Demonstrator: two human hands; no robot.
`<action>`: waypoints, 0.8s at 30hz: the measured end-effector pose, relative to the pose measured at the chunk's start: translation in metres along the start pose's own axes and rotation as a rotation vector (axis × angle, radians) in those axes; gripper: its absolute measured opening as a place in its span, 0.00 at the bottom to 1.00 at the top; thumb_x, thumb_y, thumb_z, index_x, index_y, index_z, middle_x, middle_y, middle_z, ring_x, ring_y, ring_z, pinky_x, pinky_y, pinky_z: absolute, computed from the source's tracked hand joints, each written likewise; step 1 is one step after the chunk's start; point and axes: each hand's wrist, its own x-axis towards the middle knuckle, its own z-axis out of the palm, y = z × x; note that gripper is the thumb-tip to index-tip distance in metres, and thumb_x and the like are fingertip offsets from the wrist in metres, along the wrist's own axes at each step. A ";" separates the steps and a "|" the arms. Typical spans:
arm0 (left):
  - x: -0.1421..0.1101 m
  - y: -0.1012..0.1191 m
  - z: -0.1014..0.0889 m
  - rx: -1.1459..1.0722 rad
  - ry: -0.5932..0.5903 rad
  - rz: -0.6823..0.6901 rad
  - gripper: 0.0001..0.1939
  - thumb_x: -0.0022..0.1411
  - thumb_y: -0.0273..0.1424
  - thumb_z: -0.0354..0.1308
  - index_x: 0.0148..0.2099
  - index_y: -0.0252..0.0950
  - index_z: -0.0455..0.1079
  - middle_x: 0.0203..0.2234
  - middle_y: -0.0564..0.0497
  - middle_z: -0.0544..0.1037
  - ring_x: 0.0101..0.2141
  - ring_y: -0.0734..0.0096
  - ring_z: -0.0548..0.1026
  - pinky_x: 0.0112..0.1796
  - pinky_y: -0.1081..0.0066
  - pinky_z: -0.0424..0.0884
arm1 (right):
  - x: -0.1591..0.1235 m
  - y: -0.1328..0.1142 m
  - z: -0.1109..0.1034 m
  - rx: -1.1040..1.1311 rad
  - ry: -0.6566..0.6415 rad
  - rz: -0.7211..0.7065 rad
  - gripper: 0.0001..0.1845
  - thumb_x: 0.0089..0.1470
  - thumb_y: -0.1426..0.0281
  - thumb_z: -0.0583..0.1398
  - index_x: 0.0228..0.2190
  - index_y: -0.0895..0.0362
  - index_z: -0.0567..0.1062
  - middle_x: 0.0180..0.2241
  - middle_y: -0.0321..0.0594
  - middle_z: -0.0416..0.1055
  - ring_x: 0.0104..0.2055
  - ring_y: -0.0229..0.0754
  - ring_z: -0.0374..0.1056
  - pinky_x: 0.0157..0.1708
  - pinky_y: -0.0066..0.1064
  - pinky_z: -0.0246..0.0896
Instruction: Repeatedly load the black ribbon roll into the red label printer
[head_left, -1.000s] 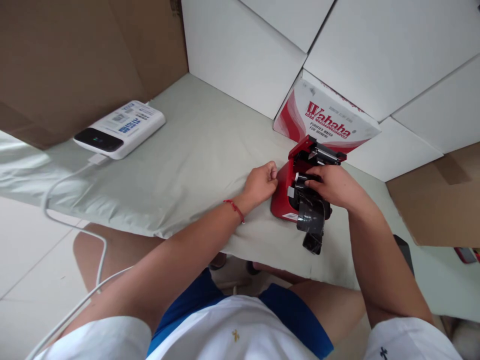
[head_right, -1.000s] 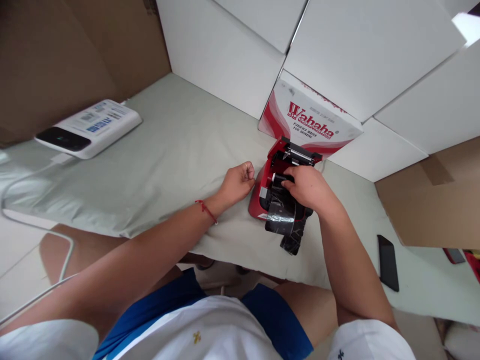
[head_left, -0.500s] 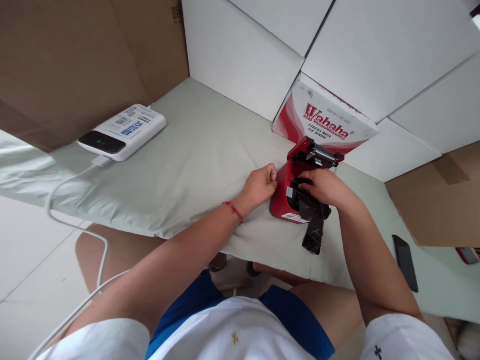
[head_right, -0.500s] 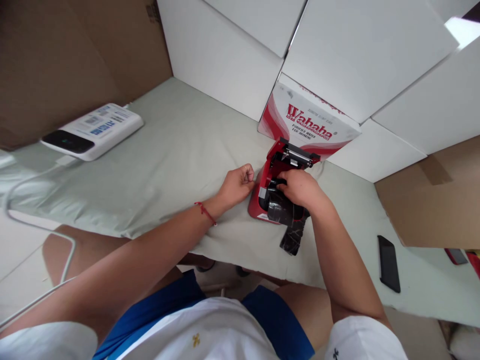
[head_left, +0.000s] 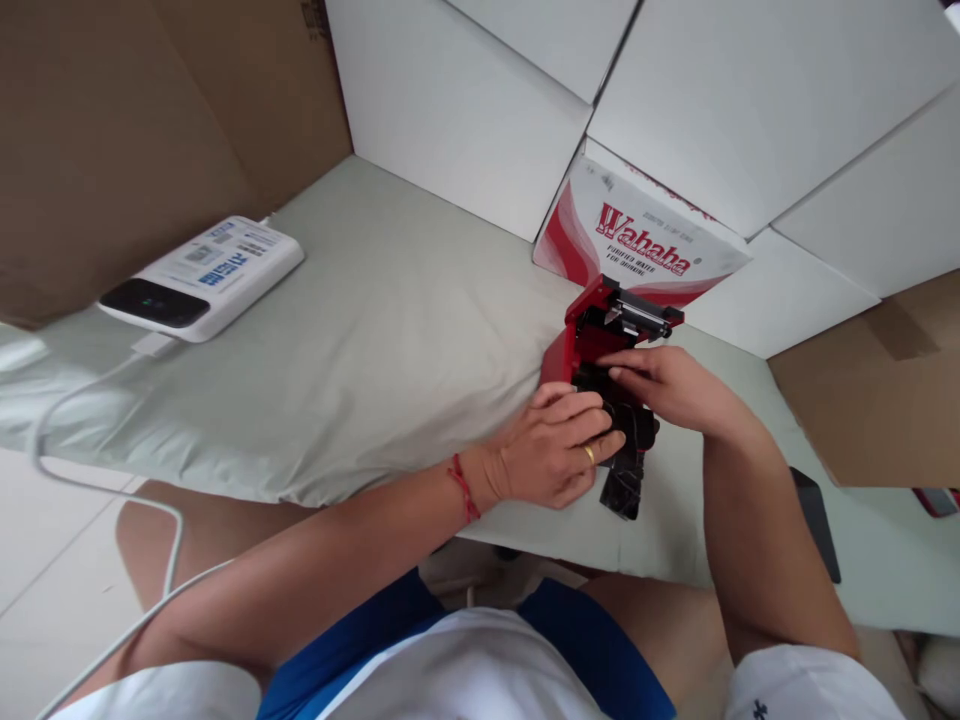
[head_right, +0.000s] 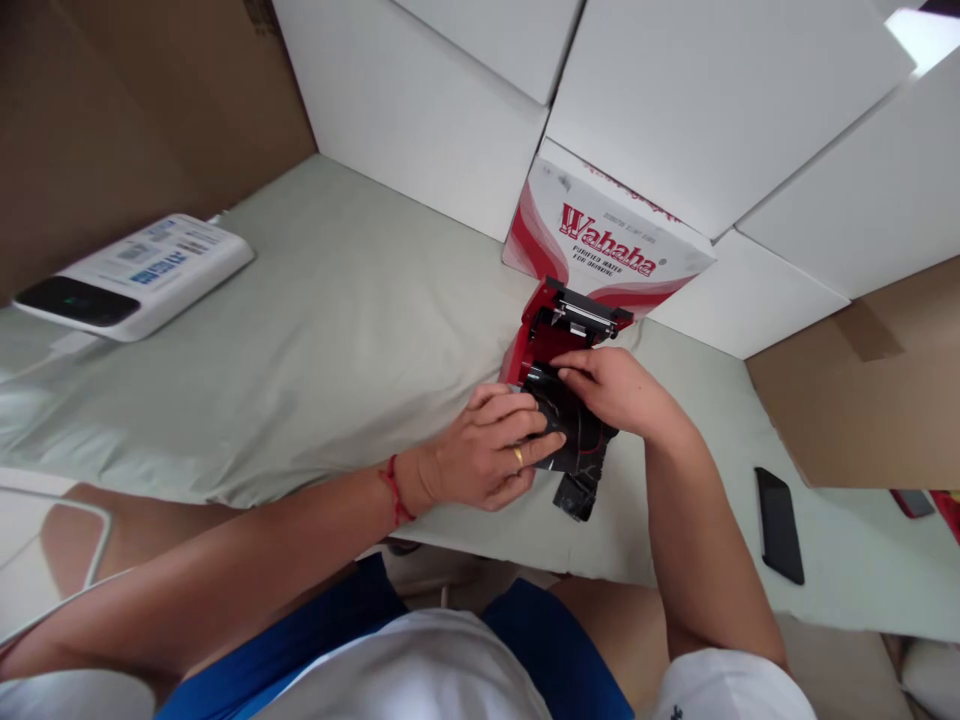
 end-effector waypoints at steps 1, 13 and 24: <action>0.000 0.001 0.000 0.038 0.004 0.011 0.17 0.70 0.29 0.59 0.59 0.39 0.77 0.46 0.45 0.85 0.58 0.53 0.78 0.57 0.52 0.67 | -0.005 -0.001 -0.004 0.046 0.100 0.004 0.17 0.69 0.63 0.60 0.50 0.49 0.88 0.49 0.39 0.88 0.50 0.50 0.84 0.56 0.43 0.77; 0.006 0.008 -0.006 0.111 0.202 0.034 0.10 0.70 0.26 0.65 0.51 0.43 0.80 0.39 0.52 0.85 0.51 0.66 0.77 0.54 0.62 0.69 | 0.007 0.010 0.010 -0.223 0.678 -0.188 0.24 0.78 0.57 0.53 0.60 0.53 0.81 0.61 0.50 0.82 0.64 0.56 0.75 0.68 0.55 0.66; 0.004 -0.006 -0.011 -0.108 0.205 -0.187 0.27 0.75 0.40 0.57 0.73 0.44 0.68 0.54 0.43 0.84 0.61 0.51 0.79 0.60 0.51 0.70 | -0.051 0.004 0.057 -0.101 0.648 -0.281 0.16 0.75 0.65 0.59 0.46 0.50 0.88 0.47 0.44 0.88 0.47 0.49 0.83 0.50 0.47 0.78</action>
